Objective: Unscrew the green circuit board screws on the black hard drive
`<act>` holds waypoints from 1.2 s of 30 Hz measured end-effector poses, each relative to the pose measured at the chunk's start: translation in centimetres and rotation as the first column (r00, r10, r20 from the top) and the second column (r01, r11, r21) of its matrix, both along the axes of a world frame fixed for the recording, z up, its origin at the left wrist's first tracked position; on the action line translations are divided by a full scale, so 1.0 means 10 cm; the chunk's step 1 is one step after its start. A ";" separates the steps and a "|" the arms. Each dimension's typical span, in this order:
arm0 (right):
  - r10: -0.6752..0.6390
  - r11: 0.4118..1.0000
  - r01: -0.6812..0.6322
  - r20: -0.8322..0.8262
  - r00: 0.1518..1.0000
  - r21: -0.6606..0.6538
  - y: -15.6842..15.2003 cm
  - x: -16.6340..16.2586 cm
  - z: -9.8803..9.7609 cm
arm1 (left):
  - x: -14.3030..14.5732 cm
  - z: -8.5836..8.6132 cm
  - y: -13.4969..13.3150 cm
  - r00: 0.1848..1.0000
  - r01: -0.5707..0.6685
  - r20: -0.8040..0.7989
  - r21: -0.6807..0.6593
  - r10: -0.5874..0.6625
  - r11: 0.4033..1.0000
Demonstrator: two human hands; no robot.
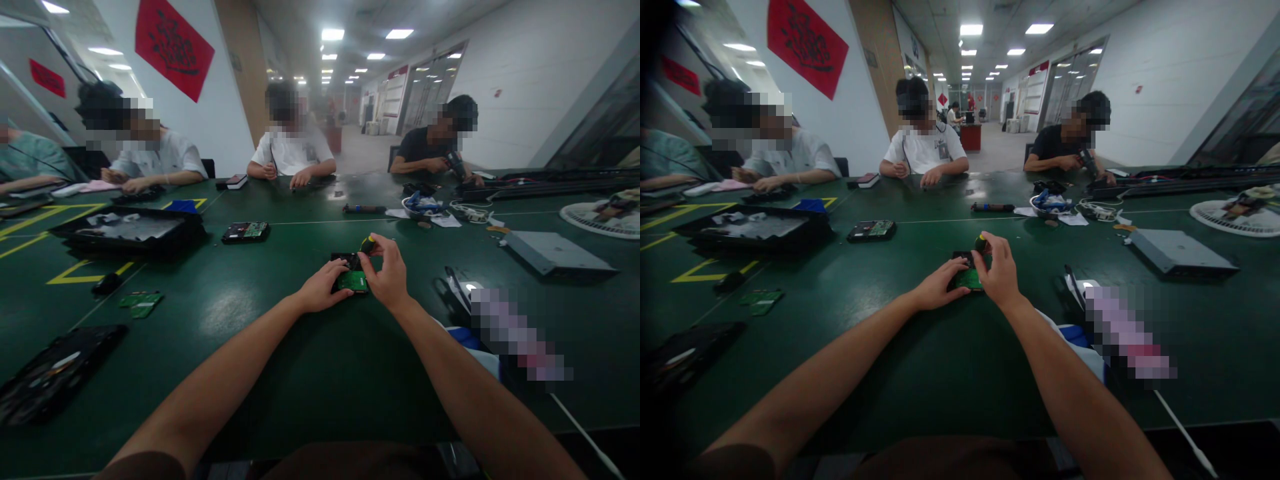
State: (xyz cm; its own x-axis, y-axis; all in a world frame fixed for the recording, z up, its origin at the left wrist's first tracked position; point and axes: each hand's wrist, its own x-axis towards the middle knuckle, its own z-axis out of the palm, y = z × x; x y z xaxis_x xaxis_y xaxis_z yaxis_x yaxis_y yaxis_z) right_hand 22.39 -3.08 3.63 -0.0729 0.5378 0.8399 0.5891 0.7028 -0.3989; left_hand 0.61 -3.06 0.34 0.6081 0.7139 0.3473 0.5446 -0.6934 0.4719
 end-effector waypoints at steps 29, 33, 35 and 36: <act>-0.003 1.000 0.003 0.021 1.000 0.003 -0.02 0.01 0.03 | 0.00 0.00 0.00 1.000 -0.005 0.001 0.006 0.005 1.000; -0.005 1.000 0.004 0.033 0.999 0.014 -0.02 0.00 0.04 | 0.01 0.00 0.00 1.000 -0.005 0.009 -0.003 0.005 1.000; -0.004 1.000 0.004 0.020 1.000 0.012 0.00 0.01 0.02 | 0.01 0.01 -0.01 1.000 -0.008 0.010 -0.013 0.009 1.000; -0.004 1.000 0.004 0.007 1.000 0.009 0.01 0.01 0.01 | 0.01 0.01 -0.01 1.000 -0.010 0.011 -0.016 0.011 1.000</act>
State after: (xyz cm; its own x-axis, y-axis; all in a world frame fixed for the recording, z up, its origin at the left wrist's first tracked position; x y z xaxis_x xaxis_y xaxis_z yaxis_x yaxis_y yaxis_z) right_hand 22.46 -2.97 3.69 -0.0765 0.5302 0.8444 0.5949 0.7039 -0.3881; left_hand 0.71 -3.14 0.41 0.5968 0.7258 0.3420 0.5466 -0.6798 0.4889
